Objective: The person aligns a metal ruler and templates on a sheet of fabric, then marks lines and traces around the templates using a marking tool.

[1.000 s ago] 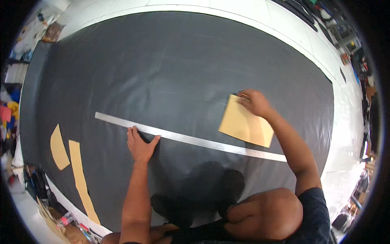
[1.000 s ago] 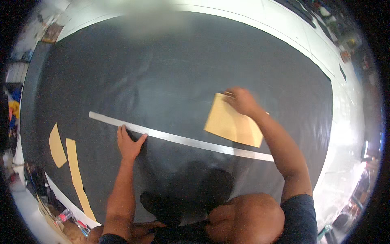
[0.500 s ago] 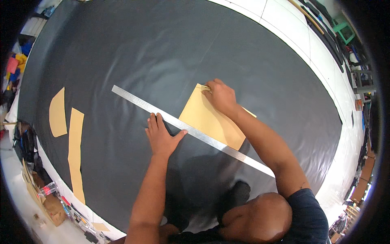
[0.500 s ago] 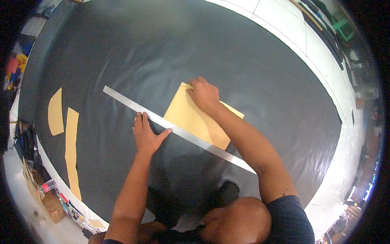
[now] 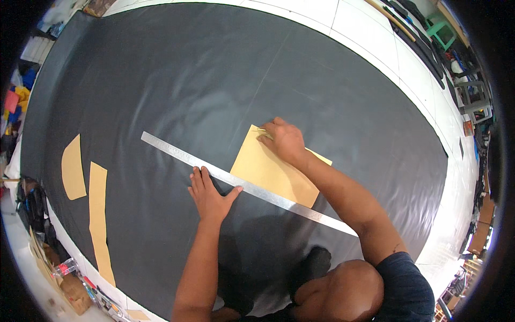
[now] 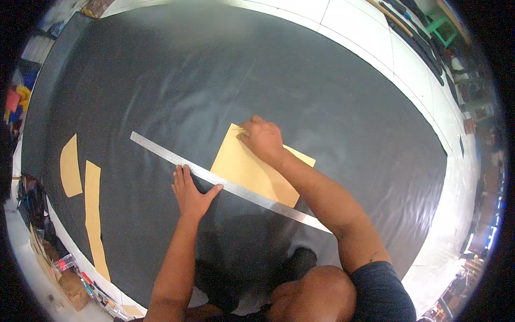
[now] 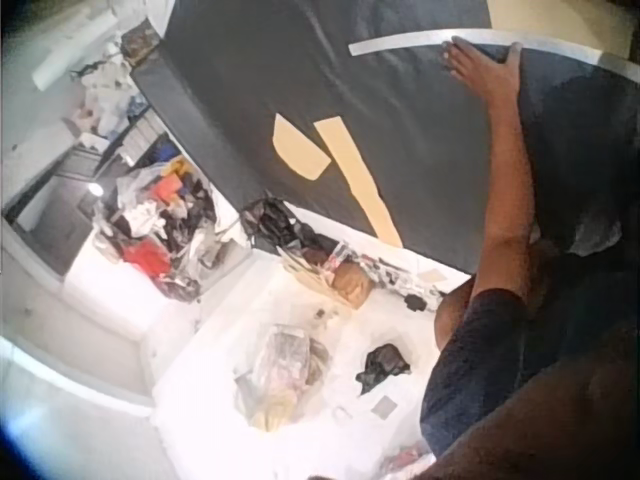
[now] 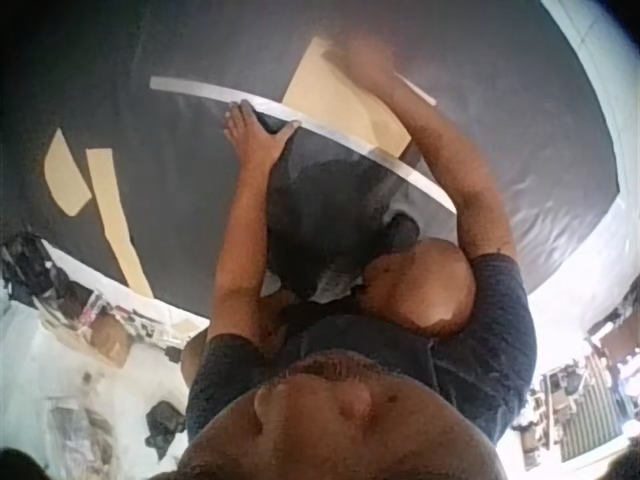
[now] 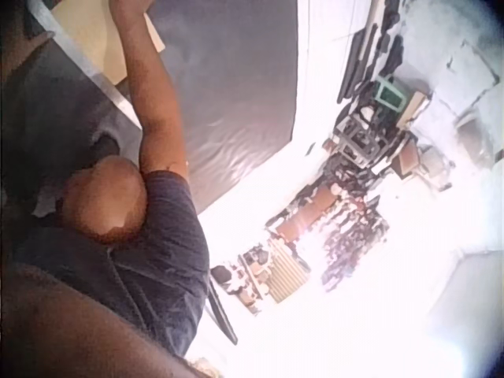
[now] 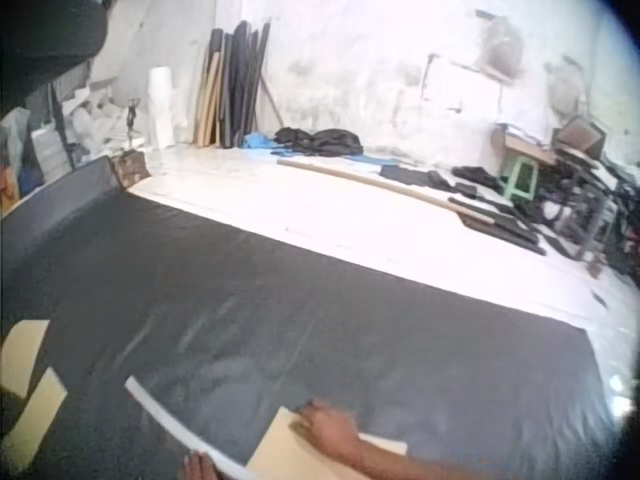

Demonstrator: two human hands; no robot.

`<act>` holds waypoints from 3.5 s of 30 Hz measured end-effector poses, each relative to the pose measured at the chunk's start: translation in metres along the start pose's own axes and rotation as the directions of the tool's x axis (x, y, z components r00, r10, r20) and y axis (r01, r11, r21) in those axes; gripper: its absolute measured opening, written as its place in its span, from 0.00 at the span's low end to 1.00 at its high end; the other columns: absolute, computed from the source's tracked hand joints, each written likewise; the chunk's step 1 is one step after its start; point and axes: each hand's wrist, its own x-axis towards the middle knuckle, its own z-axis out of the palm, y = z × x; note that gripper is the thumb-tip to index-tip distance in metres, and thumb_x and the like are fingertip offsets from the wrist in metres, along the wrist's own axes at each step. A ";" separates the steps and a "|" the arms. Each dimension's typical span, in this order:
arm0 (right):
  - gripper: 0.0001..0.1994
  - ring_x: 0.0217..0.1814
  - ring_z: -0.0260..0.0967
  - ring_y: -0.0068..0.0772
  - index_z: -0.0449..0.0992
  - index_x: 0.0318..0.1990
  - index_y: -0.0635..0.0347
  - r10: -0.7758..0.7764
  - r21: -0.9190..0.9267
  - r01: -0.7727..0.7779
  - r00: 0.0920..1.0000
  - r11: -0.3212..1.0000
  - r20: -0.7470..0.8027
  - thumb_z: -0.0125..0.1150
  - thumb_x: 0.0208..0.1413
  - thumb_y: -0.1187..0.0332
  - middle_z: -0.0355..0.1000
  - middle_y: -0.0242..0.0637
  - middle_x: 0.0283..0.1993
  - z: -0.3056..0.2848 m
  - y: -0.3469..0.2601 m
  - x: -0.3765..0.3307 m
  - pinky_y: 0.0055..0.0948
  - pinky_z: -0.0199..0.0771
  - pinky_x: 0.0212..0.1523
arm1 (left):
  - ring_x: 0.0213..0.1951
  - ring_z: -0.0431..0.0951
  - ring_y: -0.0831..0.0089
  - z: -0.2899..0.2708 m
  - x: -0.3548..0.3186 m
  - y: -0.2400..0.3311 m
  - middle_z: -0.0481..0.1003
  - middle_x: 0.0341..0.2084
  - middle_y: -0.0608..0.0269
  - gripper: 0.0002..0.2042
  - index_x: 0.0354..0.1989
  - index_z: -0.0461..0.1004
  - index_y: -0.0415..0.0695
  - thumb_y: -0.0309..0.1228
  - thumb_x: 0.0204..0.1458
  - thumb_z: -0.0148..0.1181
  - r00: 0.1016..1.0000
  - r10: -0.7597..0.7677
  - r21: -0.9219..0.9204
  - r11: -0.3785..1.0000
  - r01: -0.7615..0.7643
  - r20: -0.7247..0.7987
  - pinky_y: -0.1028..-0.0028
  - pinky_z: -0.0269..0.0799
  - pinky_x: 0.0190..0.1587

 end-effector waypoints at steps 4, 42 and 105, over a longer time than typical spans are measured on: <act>0.14 0.42 0.76 0.45 0.83 0.45 0.51 -0.046 -0.013 0.046 0.999 0.999 -0.024 0.66 0.56 0.57 0.75 0.38 0.43 0.001 0.006 0.000 0.42 0.77 0.44 | 0.75 0.43 0.40 0.005 0.000 -0.002 0.46 0.73 0.35 0.60 0.72 0.48 0.32 0.59 0.39 0.74 1.000 0.013 -0.034 0.999 -0.014 -0.023 0.40 0.41 0.72; 0.20 0.51 0.74 0.49 0.79 0.50 0.56 0.419 -0.133 -0.414 0.908 0.901 0.011 0.69 0.53 0.57 0.75 0.40 0.48 -0.159 0.218 -0.326 0.44 0.74 0.52 | 0.77 0.38 0.47 -0.010 0.019 0.001 0.40 0.74 0.36 0.67 0.73 0.40 0.28 0.66 0.38 0.71 0.980 -0.090 0.355 0.935 0.022 0.177 0.53 0.52 0.73; 0.09 0.43 0.74 0.55 0.74 0.44 0.62 0.038 0.182 -0.044 0.999 0.982 0.036 0.58 0.58 0.70 0.75 0.49 0.38 -0.013 0.008 -0.234 0.48 0.74 0.46 | 0.76 0.30 0.40 -0.007 0.018 0.012 0.30 0.75 0.34 0.69 0.74 0.33 0.28 0.70 0.40 0.67 0.927 -0.134 0.265 0.964 0.039 0.350 0.40 0.52 0.70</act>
